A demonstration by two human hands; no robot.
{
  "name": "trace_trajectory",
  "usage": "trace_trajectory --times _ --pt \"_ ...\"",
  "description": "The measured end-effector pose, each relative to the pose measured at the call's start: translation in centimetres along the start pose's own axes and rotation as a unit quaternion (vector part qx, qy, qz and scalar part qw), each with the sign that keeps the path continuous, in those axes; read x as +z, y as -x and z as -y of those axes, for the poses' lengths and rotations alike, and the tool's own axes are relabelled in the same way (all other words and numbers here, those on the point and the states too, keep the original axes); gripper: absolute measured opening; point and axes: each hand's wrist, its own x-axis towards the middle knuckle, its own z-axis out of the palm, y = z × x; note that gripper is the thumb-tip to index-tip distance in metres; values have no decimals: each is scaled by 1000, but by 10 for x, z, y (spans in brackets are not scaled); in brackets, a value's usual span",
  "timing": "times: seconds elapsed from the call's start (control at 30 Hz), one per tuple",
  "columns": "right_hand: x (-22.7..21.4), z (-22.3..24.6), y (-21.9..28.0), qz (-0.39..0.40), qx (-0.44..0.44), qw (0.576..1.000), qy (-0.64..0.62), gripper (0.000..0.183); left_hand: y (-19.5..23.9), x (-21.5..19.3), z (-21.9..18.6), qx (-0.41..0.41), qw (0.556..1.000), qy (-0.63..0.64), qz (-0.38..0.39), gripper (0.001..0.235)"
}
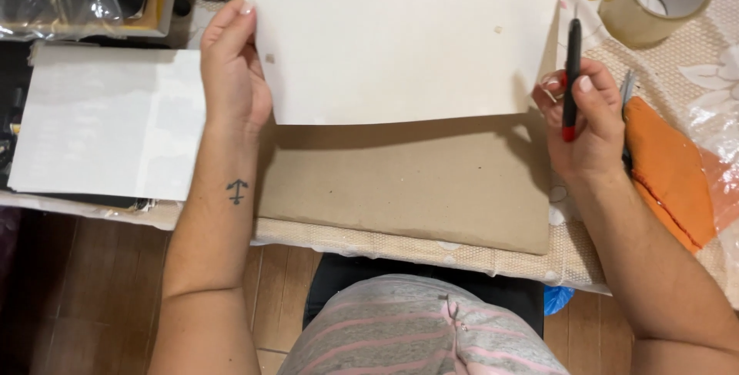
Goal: Preparing a sheet of paper by applying adhesive tabs to the corners and then cutting it precisely with a utility knife on a cutting mat.
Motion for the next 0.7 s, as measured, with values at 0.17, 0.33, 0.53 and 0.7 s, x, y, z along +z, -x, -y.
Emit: trace_trajectory --times 0.17,0.33,0.53,0.7 --pt "-6 1 -1 -31 16 999 4 29 7 3 1 -39 999 6 -27 8" --pt "3 7 -2 -74 4 997 10 40 12 6 8 -67 996 41 -29 12" --pt "6 10 -2 -113 -10 993 21 40 6 -2 30 -48 996 81 5 7" --pt "-1 6 -5 -121 -38 992 -9 39 11 5 27 -40 996 77 25 9"
